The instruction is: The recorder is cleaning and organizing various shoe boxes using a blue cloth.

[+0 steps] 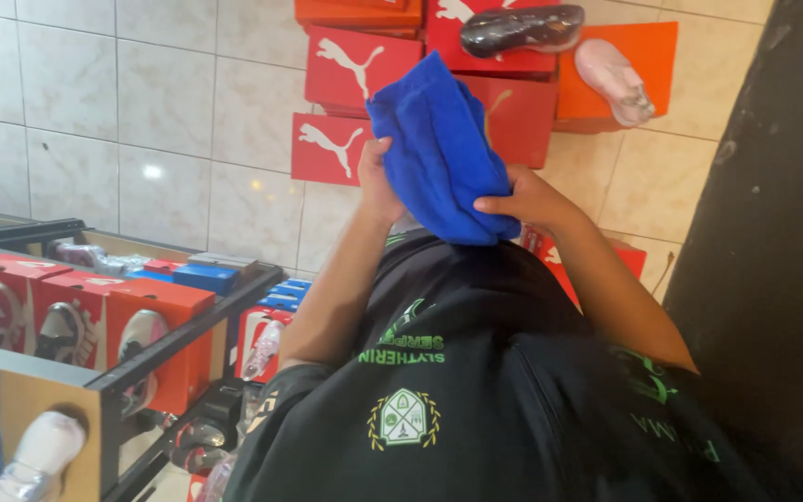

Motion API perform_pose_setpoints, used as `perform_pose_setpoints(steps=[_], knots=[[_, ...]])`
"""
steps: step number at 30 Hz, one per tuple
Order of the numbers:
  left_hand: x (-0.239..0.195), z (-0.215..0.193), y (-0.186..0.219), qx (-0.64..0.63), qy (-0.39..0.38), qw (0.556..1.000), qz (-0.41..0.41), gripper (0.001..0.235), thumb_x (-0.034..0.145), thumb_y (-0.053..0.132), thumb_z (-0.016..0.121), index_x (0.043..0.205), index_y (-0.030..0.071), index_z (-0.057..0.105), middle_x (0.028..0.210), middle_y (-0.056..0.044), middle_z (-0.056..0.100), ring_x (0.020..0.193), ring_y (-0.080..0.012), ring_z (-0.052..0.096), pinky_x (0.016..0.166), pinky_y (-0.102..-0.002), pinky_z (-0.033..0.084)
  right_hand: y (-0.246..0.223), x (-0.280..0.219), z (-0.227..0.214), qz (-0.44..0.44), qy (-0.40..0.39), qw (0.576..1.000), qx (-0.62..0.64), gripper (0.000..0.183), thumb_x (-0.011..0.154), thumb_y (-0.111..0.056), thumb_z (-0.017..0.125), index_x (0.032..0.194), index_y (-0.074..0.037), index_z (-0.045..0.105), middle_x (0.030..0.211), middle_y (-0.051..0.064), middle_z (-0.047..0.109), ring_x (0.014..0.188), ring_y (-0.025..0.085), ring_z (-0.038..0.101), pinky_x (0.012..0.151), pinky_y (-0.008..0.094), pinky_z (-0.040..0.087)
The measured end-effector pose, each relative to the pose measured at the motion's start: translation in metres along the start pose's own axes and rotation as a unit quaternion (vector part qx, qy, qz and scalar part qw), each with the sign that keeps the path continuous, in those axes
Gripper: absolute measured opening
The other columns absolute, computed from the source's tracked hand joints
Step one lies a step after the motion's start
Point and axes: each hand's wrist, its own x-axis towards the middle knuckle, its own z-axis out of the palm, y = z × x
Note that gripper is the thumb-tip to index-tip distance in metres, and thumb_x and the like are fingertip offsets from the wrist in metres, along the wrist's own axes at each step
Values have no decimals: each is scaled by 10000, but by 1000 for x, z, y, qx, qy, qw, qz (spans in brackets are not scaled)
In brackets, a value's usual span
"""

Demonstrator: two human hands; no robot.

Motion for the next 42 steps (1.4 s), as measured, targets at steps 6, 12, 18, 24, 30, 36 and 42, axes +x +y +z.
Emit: perform_pose_setpoints(steps=[6,12,18,24,30,36,42], knots=[[-49,60,87,231,-25,961,151,573,988,266,743,1481,81,516,1398,-190,632,1278,-297,636,1115,-493,521,-14,54,56,24,106,988,-111,169,817,-145,895,869,-84,747,631,55,675,522,121,644,454,214,471],[-49,72,131,278,162,925,204,299,875,131,855,1134,108,707,949,-64,767,839,-189,774,739,-338,683,24,87,70,10,94,995,28,278,828,-72,854,1077,-34,737,894,98,747,781,177,748,656,315,606],[-67,128,164,387,211,876,198,365,844,286,789,1124,65,717,994,-74,769,925,-196,742,818,-345,651,25,102,54,91,-59,909,403,579,944,-446,690,1303,7,653,1174,156,737,1080,326,695,939,421,501],[-72,162,171,754,182,585,236,760,829,677,712,1418,232,531,1168,-13,785,1019,-249,771,849,-393,553,-12,153,64,-92,-98,943,-306,384,991,-174,676,1336,-12,633,1419,158,593,1323,270,547,1178,387,366],[-73,159,167,846,247,395,261,653,1049,603,453,1478,110,471,1130,-116,788,801,-363,730,549,-455,504,-8,206,49,64,-20,951,-301,793,936,-281,713,1575,-24,320,1625,166,376,1485,250,398,1209,365,313],[-58,104,127,843,139,310,418,693,999,680,491,1516,224,553,1523,-84,560,1424,-237,526,1241,-499,155,45,206,51,292,-325,855,280,530,1015,-638,434,1287,-241,655,1587,230,442,1454,446,440,1085,559,489],[-32,4,71,844,31,430,321,638,1036,616,429,1561,256,483,1579,-66,508,1446,-302,504,1139,-631,385,76,282,78,321,-214,905,178,534,998,-615,456,1293,-217,655,1517,213,500,1383,415,498,1050,522,510]])
